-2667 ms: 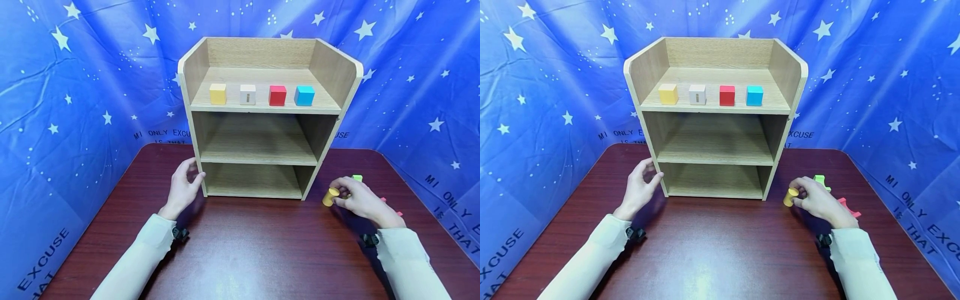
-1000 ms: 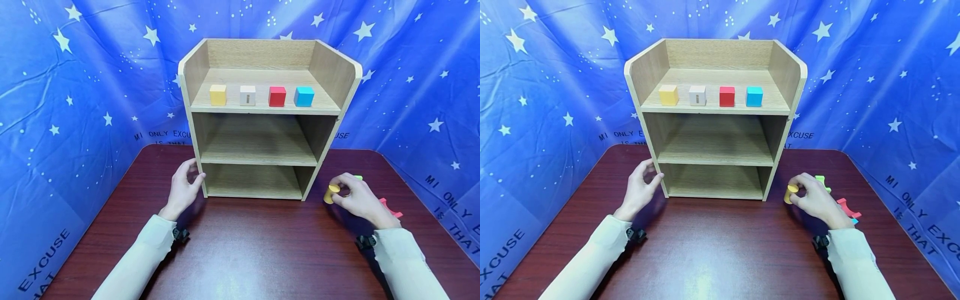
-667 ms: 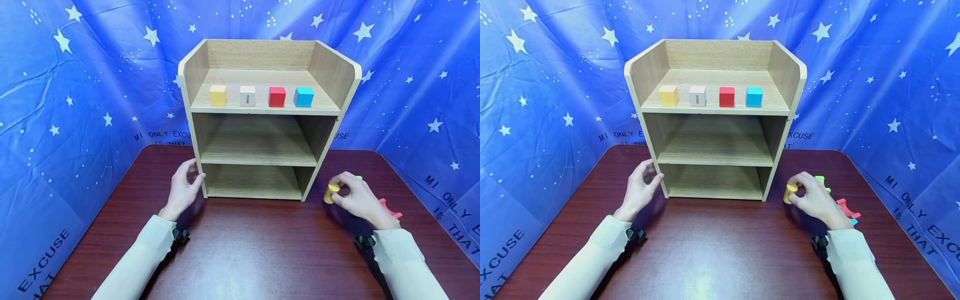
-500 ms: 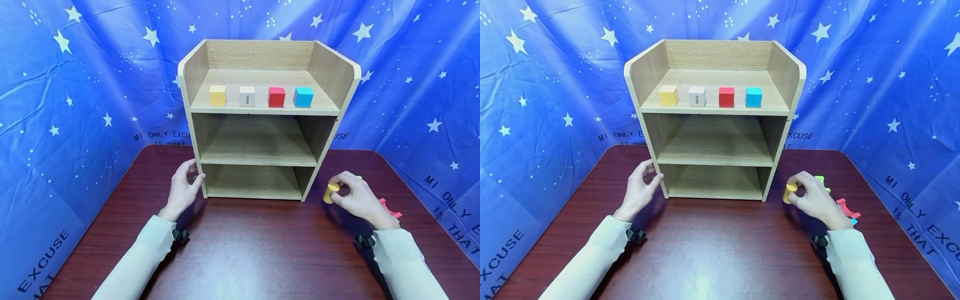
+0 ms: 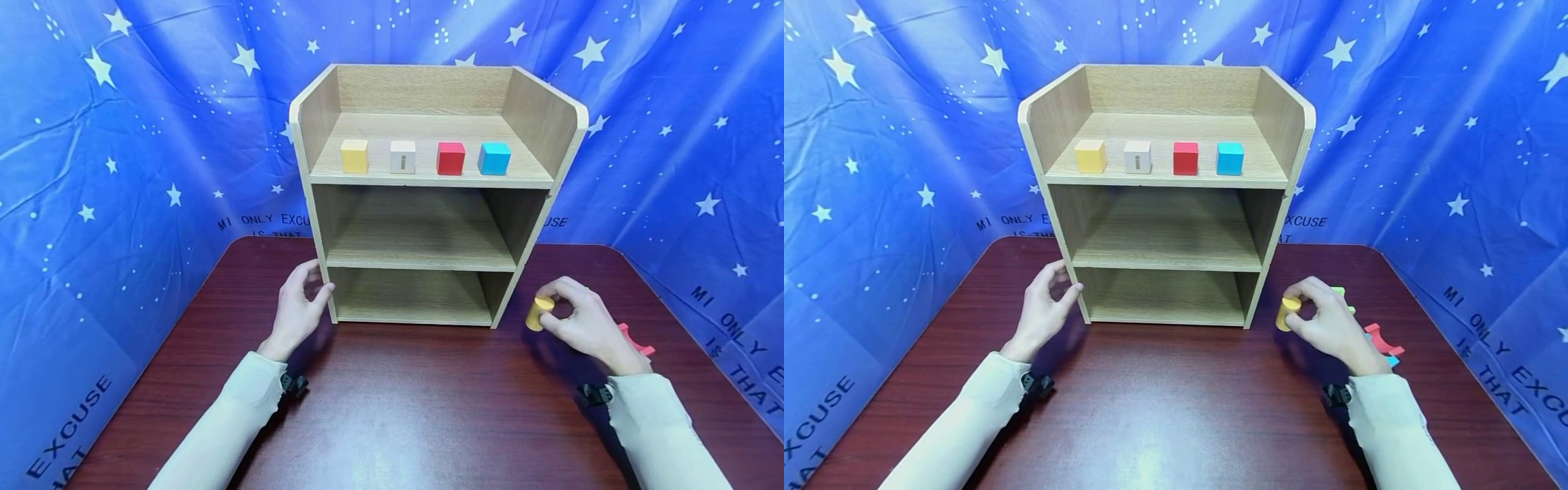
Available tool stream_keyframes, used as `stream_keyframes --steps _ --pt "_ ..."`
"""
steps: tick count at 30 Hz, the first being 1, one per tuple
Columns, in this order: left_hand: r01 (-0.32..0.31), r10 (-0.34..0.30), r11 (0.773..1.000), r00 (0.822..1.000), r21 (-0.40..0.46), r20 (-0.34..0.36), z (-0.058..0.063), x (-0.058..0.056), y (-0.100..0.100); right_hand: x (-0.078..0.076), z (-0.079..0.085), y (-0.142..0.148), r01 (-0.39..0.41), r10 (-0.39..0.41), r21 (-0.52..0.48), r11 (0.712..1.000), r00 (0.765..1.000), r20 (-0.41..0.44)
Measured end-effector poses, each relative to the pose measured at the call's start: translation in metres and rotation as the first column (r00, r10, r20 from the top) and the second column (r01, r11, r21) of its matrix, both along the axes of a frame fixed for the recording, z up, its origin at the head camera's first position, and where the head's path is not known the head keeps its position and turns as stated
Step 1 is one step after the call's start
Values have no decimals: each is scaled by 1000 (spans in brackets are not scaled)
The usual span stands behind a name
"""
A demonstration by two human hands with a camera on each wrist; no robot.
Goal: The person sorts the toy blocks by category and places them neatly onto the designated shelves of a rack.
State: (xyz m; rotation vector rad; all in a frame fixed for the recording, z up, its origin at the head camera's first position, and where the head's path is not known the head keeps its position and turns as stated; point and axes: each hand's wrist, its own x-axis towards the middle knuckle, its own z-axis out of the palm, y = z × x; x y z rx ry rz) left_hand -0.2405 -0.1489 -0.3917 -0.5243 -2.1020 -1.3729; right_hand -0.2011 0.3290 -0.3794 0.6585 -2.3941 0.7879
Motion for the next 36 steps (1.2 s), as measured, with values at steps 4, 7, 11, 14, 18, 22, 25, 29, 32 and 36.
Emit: stream_keyframes --steps 4,7,11,14,18,22,25,29,32,36 --pt "0 0 1000 1000 0 7 -3 -3 -2 1 2 -2 -14 14 -19 1000 1000 1" --pt "-5 5 1000 1000 -5 5 -3 -2 -1 2 4 -4 -25 25 -30 999 1000 2" --pt "-4 4 1000 1000 -6 0 -3 -3 -1 4 8 -7 -43 43 -41 998 999 -7" --pt "-3 3 1000 1000 -6 2 -3 -2 -1 6 10 -10 -60 59 -45 997 998 -24" --pt "-4 4 1000 1000 -2 3 -4 -3 -1 8 11 -14 -77 75 -44 996 996 -52" --pt "-4 4 1000 1000 4 -1 -5 -3 -1 10 14 -18 -82 79 -35 996 994 -76" --pt "-5 5 1000 1000 5 -3 -3 -2 1 17 23 -27 -94 90 -38 995 992 -89" --pt "0 0 1000 1000 -4 -6 10 8 6 30 43 -44 -128 121 -55 990 987 -110" --pt "1 -1 1000 1000 -15 -15 21 18 9 35 53 -55 -147 139 -62 987 985 -105" --pt "-2 1 1000 1000 -19 -28 25 21 10 36 60 -66 -189 182 -61 980 978 -101"
